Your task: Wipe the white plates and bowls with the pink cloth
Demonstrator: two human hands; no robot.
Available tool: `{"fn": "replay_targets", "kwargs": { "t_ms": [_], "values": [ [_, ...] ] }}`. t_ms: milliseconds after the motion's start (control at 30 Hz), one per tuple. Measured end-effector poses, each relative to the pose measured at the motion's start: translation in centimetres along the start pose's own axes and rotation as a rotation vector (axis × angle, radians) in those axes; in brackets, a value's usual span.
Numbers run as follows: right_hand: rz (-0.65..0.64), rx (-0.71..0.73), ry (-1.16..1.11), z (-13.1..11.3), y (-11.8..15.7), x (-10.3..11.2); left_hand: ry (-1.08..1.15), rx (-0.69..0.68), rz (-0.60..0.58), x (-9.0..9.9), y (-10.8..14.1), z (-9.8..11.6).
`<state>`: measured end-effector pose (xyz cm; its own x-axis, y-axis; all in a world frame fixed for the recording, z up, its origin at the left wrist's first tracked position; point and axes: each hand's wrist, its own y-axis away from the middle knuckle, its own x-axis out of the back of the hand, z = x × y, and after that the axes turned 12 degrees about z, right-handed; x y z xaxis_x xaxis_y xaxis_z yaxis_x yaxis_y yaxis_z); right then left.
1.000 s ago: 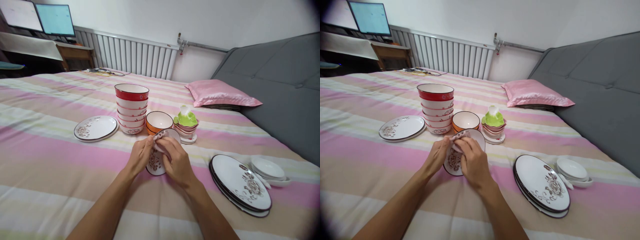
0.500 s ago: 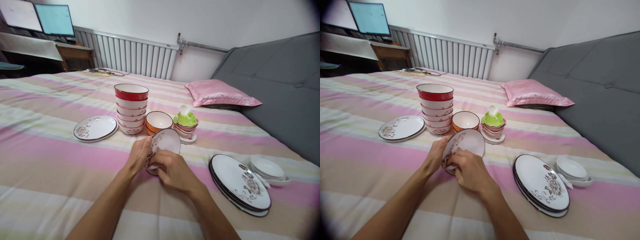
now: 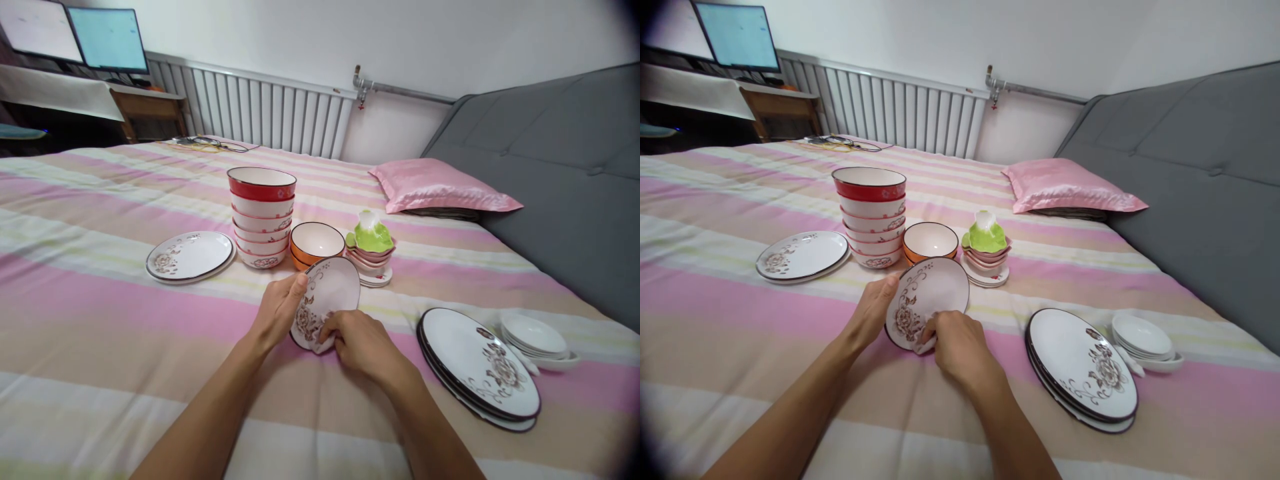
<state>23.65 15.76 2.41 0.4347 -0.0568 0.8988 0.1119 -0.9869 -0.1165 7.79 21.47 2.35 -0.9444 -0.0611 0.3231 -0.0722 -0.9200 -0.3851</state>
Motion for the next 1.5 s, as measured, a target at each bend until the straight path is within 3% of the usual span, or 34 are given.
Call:
{"fn": "replay_targets", "kwargs": {
  "t_ms": [367,600,833,1067,1300,1500],
  "values": [
    [0.186,-0.345,0.205,0.8,-1.1,0.5,-0.03,-0.07,-0.003,-0.4,-0.1,-0.5],
    [0.416,-0.452,0.09,1.8,-1.7,0.2,-0.03,-0.087,-0.018,-0.3,-0.1,-0.3],
    [0.677,-0.269,-0.361,2.9,-2.4,-0.2,-0.033,-0.102,-0.048,-0.2,-0.1,0.0],
    [0.815,0.053,-0.422,1.2,-2.2,-0.5,-0.029,-0.136,-0.067,-0.2,0.0,0.1],
    [0.689,0.378,-0.418,-0.1,-1.7,-0.7,-0.02,-0.096,-0.053,-0.1,0.1,-0.2],
    [0.618,0.561,-0.303,-0.7,-1.5,-0.8,0.005,-0.101,-0.071,-0.1,0.2,-0.3]
  ]
}}
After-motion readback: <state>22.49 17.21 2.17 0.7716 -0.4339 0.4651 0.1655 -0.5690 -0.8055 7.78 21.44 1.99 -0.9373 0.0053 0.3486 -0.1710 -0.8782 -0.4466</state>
